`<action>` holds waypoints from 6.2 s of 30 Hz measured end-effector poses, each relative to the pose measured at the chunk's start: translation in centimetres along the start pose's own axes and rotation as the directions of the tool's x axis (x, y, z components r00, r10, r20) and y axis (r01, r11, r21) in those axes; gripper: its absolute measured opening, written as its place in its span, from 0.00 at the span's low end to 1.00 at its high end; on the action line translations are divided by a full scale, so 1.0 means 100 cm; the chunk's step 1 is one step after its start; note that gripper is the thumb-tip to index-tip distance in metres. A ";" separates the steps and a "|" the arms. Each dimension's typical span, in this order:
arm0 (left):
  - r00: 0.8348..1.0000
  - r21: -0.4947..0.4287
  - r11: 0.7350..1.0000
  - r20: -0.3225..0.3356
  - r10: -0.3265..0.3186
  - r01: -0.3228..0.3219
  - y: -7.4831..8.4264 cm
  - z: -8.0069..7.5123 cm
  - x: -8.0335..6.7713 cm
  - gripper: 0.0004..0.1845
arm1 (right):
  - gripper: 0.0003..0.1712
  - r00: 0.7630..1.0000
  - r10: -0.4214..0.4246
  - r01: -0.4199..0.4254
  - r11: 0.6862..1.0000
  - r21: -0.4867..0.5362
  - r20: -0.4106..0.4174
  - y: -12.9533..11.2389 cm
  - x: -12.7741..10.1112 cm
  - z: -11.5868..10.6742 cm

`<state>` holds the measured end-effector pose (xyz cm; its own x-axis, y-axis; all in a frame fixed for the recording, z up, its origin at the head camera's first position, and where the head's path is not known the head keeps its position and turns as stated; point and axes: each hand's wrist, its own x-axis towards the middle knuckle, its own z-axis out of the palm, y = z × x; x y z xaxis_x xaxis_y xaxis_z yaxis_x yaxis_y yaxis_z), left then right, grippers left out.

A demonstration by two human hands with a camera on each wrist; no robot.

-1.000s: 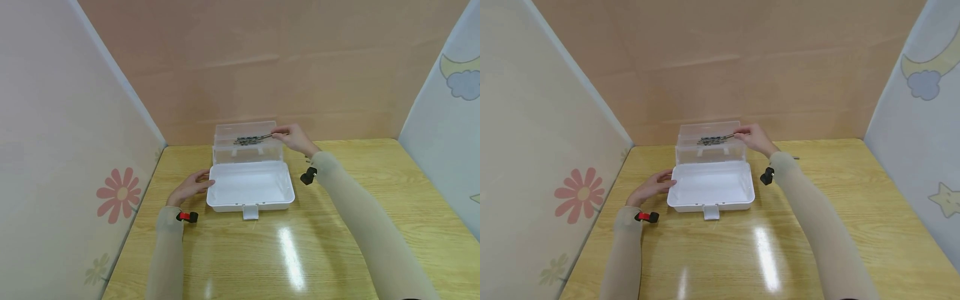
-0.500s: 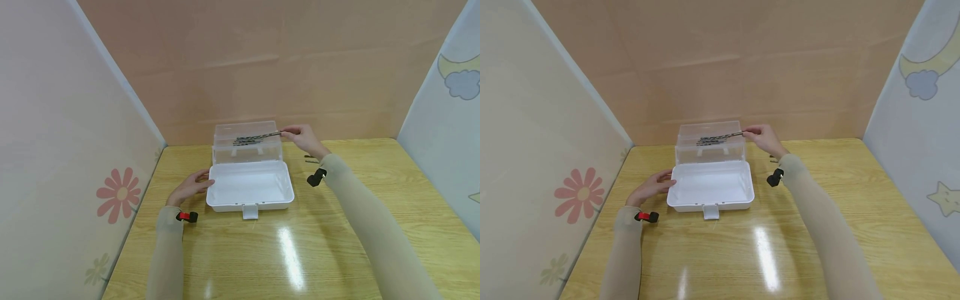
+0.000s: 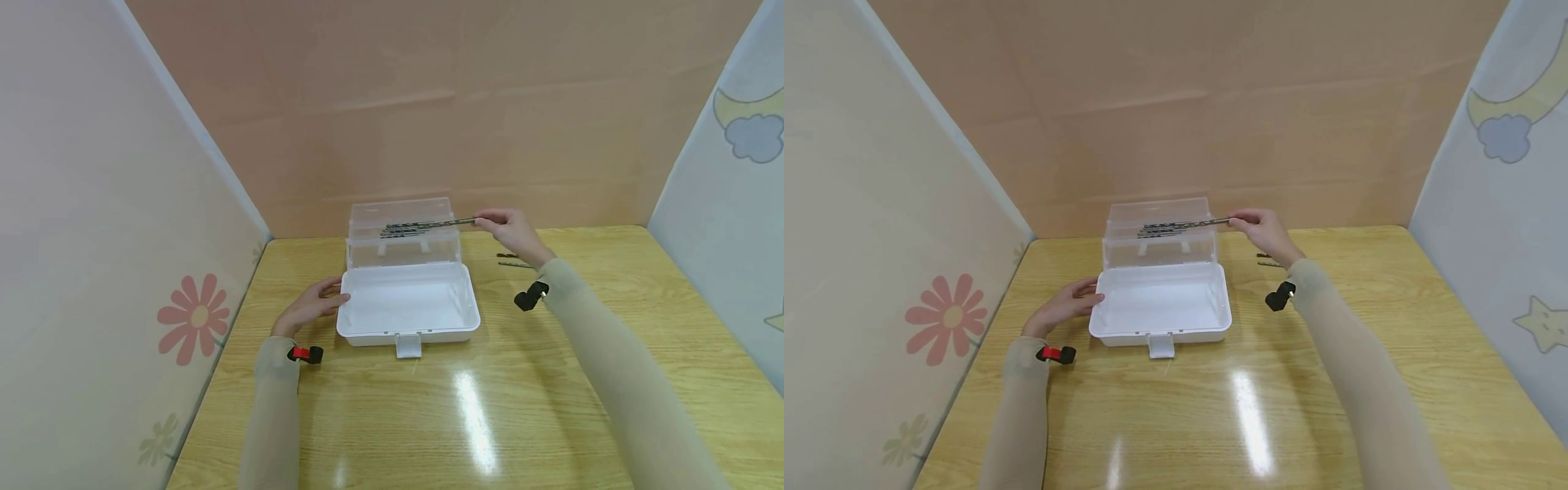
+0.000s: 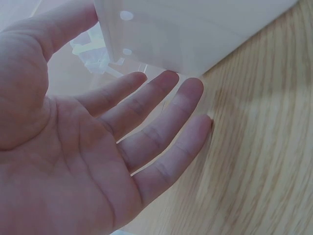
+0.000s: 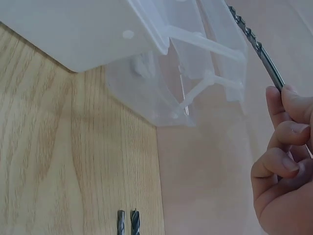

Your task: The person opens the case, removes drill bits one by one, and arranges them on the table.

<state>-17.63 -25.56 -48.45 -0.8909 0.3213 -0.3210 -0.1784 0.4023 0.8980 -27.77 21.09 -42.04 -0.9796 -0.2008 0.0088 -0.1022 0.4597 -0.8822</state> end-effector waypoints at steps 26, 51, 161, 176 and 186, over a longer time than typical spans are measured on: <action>1.000 0.004 1.000 0.005 0.024 -0.024 -0.009 -0.001 0.004 0.43 | 0.25 0.997 0.065 -0.053 0.974 0.219 -0.047 0.060 -0.050 -0.044; 1.000 -0.026 1.000 0.003 0.016 -0.015 -0.004 0.000 0.003 0.42 | 0.40 0.976 0.209 -0.213 0.973 -0.085 -0.063 0.125 -0.092 -0.071; 1.000 -0.039 0.999 0.000 0.007 -0.007 -0.010 -0.002 0.004 0.42 | 0.36 0.979 0.134 -0.076 0.941 -0.330 0.156 0.002 -0.026 -0.062; 1.000 -0.058 0.998 0.006 0.006 -0.006 -0.009 -0.001 0.007 0.43 | 0.24 0.980 0.023 0.017 0.980 -0.197 0.196 -0.054 0.015 0.006; 1.000 -0.057 0.998 0.001 -0.005 0.005 -0.012 -0.002 0.008 0.42 | 0.20 0.975 0.008 0.030 0.985 -0.167 0.223 -0.065 0.033 0.042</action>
<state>-18.18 -25.99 -49.73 -0.8896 0.3201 -0.3258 -0.2064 0.3547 0.9119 -29.57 13.79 -38.31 -0.9172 -0.3848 -0.1031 -0.1593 0.5915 -0.7904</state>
